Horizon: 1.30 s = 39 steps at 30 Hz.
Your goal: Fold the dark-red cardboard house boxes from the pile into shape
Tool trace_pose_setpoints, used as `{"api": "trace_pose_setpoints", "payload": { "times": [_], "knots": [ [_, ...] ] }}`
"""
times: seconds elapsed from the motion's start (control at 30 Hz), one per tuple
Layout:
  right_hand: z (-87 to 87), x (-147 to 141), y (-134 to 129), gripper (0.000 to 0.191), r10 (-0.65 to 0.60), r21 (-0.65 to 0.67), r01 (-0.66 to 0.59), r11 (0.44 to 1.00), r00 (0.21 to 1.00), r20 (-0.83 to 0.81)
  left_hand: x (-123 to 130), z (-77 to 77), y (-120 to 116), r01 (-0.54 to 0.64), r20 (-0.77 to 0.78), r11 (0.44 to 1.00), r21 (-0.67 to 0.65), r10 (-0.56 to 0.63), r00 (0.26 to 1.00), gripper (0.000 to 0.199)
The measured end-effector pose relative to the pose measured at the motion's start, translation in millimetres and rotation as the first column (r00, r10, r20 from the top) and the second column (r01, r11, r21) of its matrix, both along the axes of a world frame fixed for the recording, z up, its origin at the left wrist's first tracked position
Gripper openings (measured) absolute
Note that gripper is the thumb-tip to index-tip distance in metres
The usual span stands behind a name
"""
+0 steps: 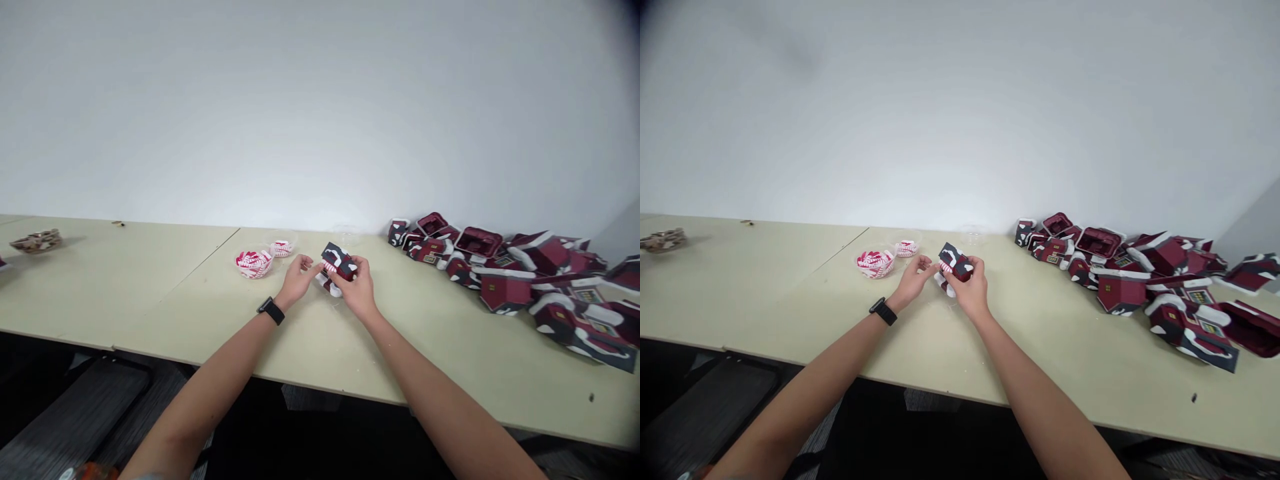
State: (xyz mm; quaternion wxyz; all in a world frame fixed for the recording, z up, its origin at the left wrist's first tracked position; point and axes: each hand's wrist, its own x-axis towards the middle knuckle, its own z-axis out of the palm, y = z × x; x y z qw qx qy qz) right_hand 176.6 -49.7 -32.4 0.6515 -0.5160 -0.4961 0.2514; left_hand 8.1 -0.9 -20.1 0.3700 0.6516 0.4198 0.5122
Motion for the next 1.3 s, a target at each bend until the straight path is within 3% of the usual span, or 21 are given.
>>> {"api": "trace_pose_setpoints", "payload": {
  "times": [0.07, 0.17, 0.37, 0.6, 0.8, 0.9, 1.17, 1.3],
  "knots": [
    [-0.5, -1, 0, 0.067, -0.015, 0.016, 0.015, 1.0, 1.0, 0.013, 1, 3.8, -4, 0.093, 0.003, 0.993, -0.07, -0.093, 0.996, 0.046],
    [0.8, -4, -4, 0.065, -0.01, 0.035, 0.009, 0.999, 0.999, 0.033, 3, 8.0, -11, 0.262, 0.052, 0.934, -0.244, -0.257, 0.965, 0.054],
    [5.0, -10, -10, 0.062, 0.059, 0.016, -0.061, 0.998, 0.993, 0.1, 4, -0.1, -10, 0.362, 0.242, 0.857, -0.366, -0.288, 0.927, 0.051],
    [7.2, 0, -5, 0.063, 0.338, -0.061, -0.336, 0.94, 0.941, 0.018, -11, -5.2, 10, 0.449, 0.379, 0.822, -0.351, -0.314, 0.87, 0.044],
    [9.5, 7, -5, 0.102, 0.412, -0.077, -0.413, 0.908, 0.911, -0.028, -11, -1.2, 5, 0.48, 0.304, 0.805, -0.347, -0.388, 0.87, 0.042],
    [11.9, 8, -7, 0.103, 0.475, -0.072, -0.473, 0.878, 0.88, 0.008, -9, -1.8, 2, 0.493, 0.265, 0.798, -0.346, -0.421, 0.868, 0.043],
    [21.2, 11, -15, 0.109, 0.451, -0.095, -0.443, 0.891, 0.888, 0.093, -8, -2.0, -1, 0.502, 0.207, 0.795, -0.341, -0.457, 0.865, 0.045],
    [22.5, 9, -16, 0.102, 0.426, -0.086, -0.419, 0.904, 0.9, 0.094, -6, 0.7, -4, 0.503, 0.206, 0.809, -0.306, -0.459, 0.864, 0.045]
  ]
}}
